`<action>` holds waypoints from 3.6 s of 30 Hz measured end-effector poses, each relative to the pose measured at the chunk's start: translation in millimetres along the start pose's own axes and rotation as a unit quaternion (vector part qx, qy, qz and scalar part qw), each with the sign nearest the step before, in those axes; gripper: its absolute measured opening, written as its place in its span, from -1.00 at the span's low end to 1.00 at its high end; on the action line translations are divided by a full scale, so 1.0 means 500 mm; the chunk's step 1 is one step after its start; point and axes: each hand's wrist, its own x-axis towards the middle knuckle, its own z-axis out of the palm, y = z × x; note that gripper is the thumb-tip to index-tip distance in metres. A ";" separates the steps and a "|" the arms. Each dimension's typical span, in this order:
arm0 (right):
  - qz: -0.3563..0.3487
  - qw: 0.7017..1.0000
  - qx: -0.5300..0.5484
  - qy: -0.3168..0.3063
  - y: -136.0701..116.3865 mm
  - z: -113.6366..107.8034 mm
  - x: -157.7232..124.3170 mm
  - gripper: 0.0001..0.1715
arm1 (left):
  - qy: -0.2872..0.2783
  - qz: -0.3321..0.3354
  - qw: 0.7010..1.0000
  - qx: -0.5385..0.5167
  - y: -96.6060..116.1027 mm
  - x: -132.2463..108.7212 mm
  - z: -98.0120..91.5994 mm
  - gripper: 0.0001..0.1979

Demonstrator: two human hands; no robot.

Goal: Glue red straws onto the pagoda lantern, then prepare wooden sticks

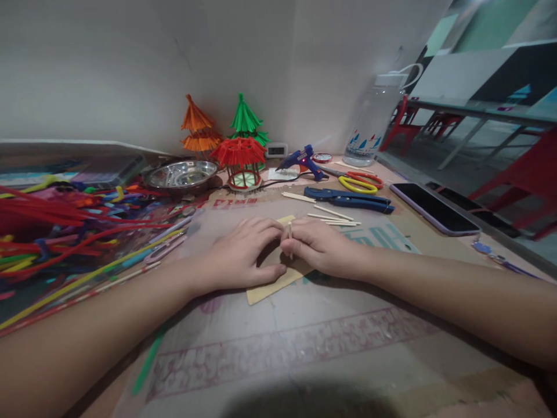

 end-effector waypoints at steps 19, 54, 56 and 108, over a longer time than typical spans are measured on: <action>-0.012 0.999 0.030 0.006 -0.002 0.005 0.003 -0.59 | 0.017 0.009 1.000 -0.005 -0.003 0.001 0.003 -0.73; -0.005 0.999 0.054 -0.001 0.000 0.003 0.011 -0.61 | 0.020 0.011 1.000 -0.001 -0.006 0.002 0.008 -0.72; -0.003 0.997 0.073 -0.002 0.000 0.004 0.011 -0.64 | 0.023 0.013 1.000 -0.004 -0.006 0.002 0.008 -0.74; 0.183 0.825 0.521 0.117 0.026 0.000 0.011 -0.55 | 0.229 0.038 0.971 -0.061 0.004 -0.011 0.002 -0.89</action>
